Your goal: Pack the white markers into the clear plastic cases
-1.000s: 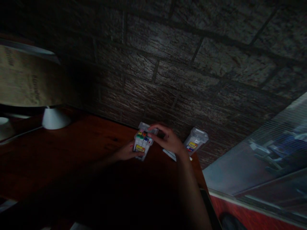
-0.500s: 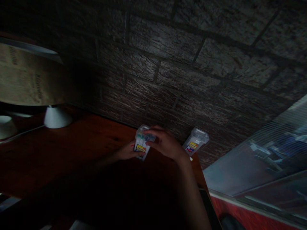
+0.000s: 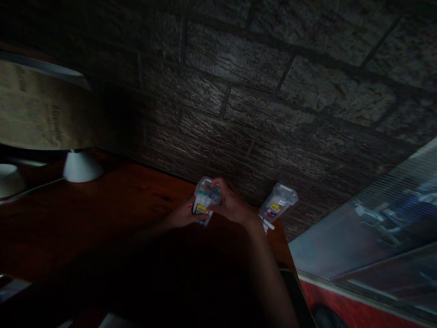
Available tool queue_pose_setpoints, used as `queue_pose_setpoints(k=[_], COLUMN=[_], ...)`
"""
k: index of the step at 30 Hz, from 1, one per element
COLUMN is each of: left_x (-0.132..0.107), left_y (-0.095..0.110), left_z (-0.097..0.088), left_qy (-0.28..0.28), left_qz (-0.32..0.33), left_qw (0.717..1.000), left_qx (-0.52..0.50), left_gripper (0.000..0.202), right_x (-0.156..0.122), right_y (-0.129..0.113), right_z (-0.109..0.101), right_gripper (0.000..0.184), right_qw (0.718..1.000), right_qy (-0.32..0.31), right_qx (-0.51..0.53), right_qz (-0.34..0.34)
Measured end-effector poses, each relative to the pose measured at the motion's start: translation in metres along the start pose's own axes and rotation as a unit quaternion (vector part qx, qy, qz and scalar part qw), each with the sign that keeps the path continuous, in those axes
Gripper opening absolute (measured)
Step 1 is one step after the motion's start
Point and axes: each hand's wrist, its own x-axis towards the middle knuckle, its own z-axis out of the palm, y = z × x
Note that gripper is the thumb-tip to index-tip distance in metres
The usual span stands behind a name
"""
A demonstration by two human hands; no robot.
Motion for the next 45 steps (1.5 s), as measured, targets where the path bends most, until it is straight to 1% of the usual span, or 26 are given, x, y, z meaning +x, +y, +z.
queue_pose_setpoints(k=[3, 6, 8, 10, 13, 15, 17, 21, 27, 31, 33, 35, 37, 38, 40, 42, 43, 44, 45], left_x=[0.002, 0.002, 0.002, 0.001, 0.001, 0.001, 0.002, 0.002, 0.002, 0.003, 0.003, 0.003, 0.004, 0.004, 0.005, 0.006, 0.007, 0.007, 0.008], left_y=[0.002, -0.002, -0.005, -0.008, -0.009, -0.009, -0.009, -0.008, -0.009, -0.012, -0.013, -0.013, -0.013, -0.014, -0.014, -0.014, -0.014, -0.015, -0.015], left_z=[-0.001, -0.001, 0.0, 0.001, 0.0, 0.0, 0.0, 0.0, 0.001, 0.001, 0.0, -0.001, -0.001, -0.001, 0.0, 0.001, 0.001, 0.002, 0.003], left_qy=[0.045, 0.061, 0.065, 0.055, 0.042, 0.041, 0.04, 0.032, 0.029, 0.026, 0.025, 0.027, 0.033, 0.035, 0.035, 0.033, 0.032, 0.034, 0.036], left_qz=[-0.008, -0.021, -0.037, -0.04, -0.034, -0.033, -0.034, -0.034, -0.038, -0.037, -0.034, -0.033, -0.033, -0.034, -0.035, -0.03, -0.028, -0.025, -0.024], left_qw=[0.999, 0.996, 0.994, 0.993, 0.993, 0.992, 0.992, 0.992, 0.992, 0.992, 0.992, 0.993, 0.993, 0.993, 0.994, 0.994, 0.994, 0.994, 0.995], left_qx=[0.03, 0.059, 0.082, 0.099, 0.108, 0.11, 0.115, 0.117, 0.12, 0.116, 0.115, 0.113, 0.11, 0.108, 0.103, 0.099, 0.097, 0.096, 0.095], left_gripper=[0.072, 0.065, 0.061, 0.058, 0.052, 0.049, 0.046, 0.041, 0.037, 0.036, 0.035, 0.034, 0.034, 0.035, 0.035, 0.036, 0.036, 0.036, 0.037], right_x=[0.004, 0.005, 0.005, 0.006, 0.008, 0.01, 0.01, 0.012, 0.015, 0.017, 0.017, 0.014, 0.006, -0.001, -0.02, -0.042, -0.052, -0.061, -0.069], right_y=[0.015, 0.037, 0.054, 0.069, 0.082, 0.085, 0.086, 0.088, 0.101, 0.106, 0.105, 0.101, 0.097, 0.095, 0.096, 0.102, 0.107, 0.114, 0.12], right_z=[0.001, -0.002, -0.004, -0.005, -0.002, 0.002, 0.006, 0.014, 0.022, 0.025, 0.026, 0.022, 0.013, 0.005, -0.013, -0.033, -0.042, -0.05, -0.056], right_gripper=[0.05, 0.051, 0.053, 0.052, 0.05, 0.051, 0.05, 0.047, 0.045, 0.046, 0.049, 0.06, 0.077, 0.083, 0.087, 0.087, 0.089, 0.091, 0.091], right_qw=[0.999, 0.995, 0.99, 0.983, 0.972, 0.969, 0.97, 0.967, 0.956, 0.955, 0.954, 0.951, 0.938, 0.926, 0.889, 0.84, 0.818, 0.803, 0.796], right_qy=[0.039, 0.09, 0.127, 0.168, 0.222, 0.239, 0.241, 0.25, 0.279, 0.28, 0.284, 0.297, 0.328, 0.354, 0.417, 0.475, 0.492, 0.497, 0.493], right_qx=[-0.004, -0.024, -0.038, -0.048, -0.047, -0.036, -0.028, -0.045, -0.093, -0.101, -0.092, -0.09, -0.107, -0.124, -0.169, -0.22, -0.241, -0.253, -0.252], right_qz=[0.009, 0.034, 0.047, 0.052, 0.053, 0.046, 0.031, 0.008, 0.008, 0.007, 0.012, 0.016, 0.028, 0.041, 0.083, 0.143, 0.177, 0.212, 0.245])
